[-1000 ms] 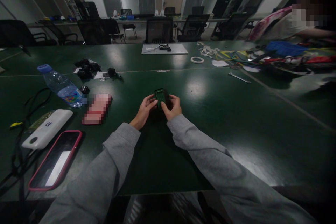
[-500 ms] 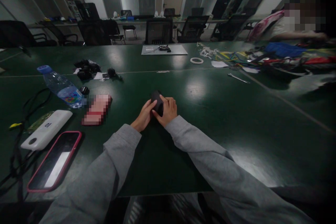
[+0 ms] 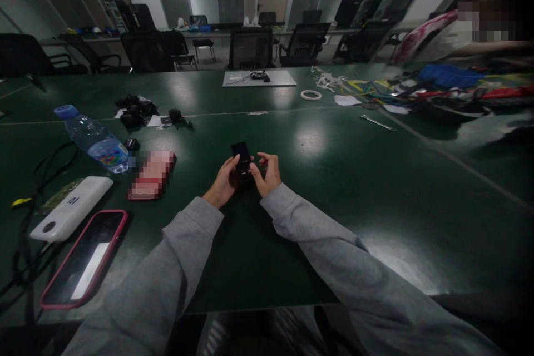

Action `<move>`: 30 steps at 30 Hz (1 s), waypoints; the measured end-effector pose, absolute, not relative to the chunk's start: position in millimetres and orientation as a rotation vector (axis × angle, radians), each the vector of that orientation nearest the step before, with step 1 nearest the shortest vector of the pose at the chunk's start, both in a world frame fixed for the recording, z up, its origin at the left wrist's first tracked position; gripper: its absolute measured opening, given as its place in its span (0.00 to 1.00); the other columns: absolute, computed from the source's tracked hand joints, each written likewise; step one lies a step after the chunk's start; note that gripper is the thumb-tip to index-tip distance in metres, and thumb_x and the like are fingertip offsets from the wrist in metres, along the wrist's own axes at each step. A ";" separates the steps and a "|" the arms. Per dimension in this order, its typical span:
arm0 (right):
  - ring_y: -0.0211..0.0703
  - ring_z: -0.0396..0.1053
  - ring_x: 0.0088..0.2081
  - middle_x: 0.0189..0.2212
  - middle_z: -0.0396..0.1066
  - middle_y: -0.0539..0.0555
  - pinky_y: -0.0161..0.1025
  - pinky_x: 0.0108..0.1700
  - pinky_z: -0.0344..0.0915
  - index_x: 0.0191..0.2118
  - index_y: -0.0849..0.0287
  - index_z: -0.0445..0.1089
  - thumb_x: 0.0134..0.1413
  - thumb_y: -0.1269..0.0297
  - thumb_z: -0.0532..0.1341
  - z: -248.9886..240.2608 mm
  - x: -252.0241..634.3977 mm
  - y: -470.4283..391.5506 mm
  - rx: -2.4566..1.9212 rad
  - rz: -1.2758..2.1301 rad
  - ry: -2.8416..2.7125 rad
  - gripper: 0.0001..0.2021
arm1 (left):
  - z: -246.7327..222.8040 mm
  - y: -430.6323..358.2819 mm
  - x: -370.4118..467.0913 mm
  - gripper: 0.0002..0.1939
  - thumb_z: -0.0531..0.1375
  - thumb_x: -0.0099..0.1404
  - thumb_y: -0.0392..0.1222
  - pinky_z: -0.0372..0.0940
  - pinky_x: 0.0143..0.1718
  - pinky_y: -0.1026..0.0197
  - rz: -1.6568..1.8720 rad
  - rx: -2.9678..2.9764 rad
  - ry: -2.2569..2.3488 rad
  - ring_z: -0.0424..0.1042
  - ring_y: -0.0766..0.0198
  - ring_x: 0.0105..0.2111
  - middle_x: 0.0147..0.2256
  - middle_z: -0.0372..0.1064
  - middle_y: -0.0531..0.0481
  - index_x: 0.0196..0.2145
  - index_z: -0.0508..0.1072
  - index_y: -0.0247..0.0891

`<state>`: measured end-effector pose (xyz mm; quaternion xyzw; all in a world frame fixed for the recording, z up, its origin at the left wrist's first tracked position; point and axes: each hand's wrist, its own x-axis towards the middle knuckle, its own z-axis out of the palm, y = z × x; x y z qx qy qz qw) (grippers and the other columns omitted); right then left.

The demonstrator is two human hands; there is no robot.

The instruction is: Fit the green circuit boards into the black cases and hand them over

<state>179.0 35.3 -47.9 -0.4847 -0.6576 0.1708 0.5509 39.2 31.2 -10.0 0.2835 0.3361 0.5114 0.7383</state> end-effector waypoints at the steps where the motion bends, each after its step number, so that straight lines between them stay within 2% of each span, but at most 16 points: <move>1: 0.46 0.66 0.40 0.39 0.63 0.57 0.47 0.44 0.67 0.53 0.59 0.59 0.58 0.45 0.56 -52.8 180.0 39.4 -1.148 0.538 -1.518 0.25 | -9.3 30.7 39.6 0.21 0.65 0.60 0.51 0.65 0.47 0.55 1.125 0.624 0.741 0.74 0.57 0.44 0.44 0.76 0.43 0.47 0.74 0.36; 3: 0.44 0.67 0.37 0.35 0.65 0.54 0.45 0.42 0.67 0.51 0.58 0.58 0.55 0.40 0.58 -60.7 181.2 46.0 -1.131 0.770 -1.447 0.28 | -8.2 30.1 39.8 0.21 0.64 0.60 0.51 0.65 0.47 0.55 1.129 0.618 0.748 0.74 0.56 0.45 0.43 0.76 0.43 0.47 0.74 0.36; 6: 0.44 0.69 0.39 0.37 0.68 0.54 0.45 0.45 0.67 0.49 0.57 0.58 0.48 0.36 0.64 -63.9 182.8 51.2 -1.065 0.951 -1.350 0.33 | -7.3 30.2 39.7 0.21 0.64 0.60 0.50 0.65 0.47 0.55 1.129 0.607 0.745 0.74 0.57 0.44 0.42 0.76 0.43 0.47 0.74 0.36; 12: 0.45 0.71 0.41 0.37 0.70 0.54 0.48 0.49 0.68 0.49 0.56 0.60 0.41 0.39 0.70 -51.7 189.2 49.1 -0.960 1.228 -1.282 0.36 | -3.2 28.5 40.4 0.20 0.64 0.60 0.50 0.66 0.45 0.55 1.101 0.611 0.753 0.74 0.57 0.42 0.40 0.75 0.44 0.47 0.73 0.36; 16: 0.46 0.71 0.42 0.37 0.71 0.54 0.50 0.52 0.68 0.51 0.56 0.58 0.38 0.45 0.73 -46.9 190.1 45.8 -0.927 1.309 -1.215 0.37 | -1.2 25.9 41.1 0.21 0.66 0.59 0.49 0.65 0.44 0.56 1.096 0.641 0.746 0.74 0.58 0.42 0.41 0.75 0.45 0.47 0.72 0.38; 21: 0.47 0.72 0.42 0.35 0.72 0.53 0.50 0.51 0.69 0.49 0.56 0.59 0.32 0.48 0.75 -42.2 193.8 48.0 -0.927 1.404 -1.176 0.39 | -9.3 30.9 39.5 0.23 0.67 0.58 0.49 0.65 0.45 0.56 1.094 0.698 0.718 0.73 0.58 0.43 0.44 0.73 0.45 0.48 0.70 0.39; 25: 0.48 0.73 0.43 0.37 0.73 0.55 0.49 0.51 0.69 0.49 0.57 0.60 0.32 0.49 0.75 -40.4 198.3 51.7 -0.957 1.402 -1.127 0.38 | -15.9 37.2 33.8 0.27 0.70 0.54 0.41 0.63 0.49 0.57 1.103 0.816 0.748 0.72 0.61 0.45 0.46 0.71 0.46 0.50 0.68 0.39; 30: 0.49 0.73 0.43 0.37 0.74 0.55 0.51 0.51 0.69 0.47 0.58 0.63 0.28 0.47 0.75 -41.0 199.4 54.1 -1.003 1.386 -1.050 0.39 | -12.4 37.4 25.4 0.35 0.71 0.51 0.38 0.60 0.55 0.50 1.072 0.980 0.836 0.69 0.56 0.50 0.48 0.69 0.43 0.55 0.64 0.40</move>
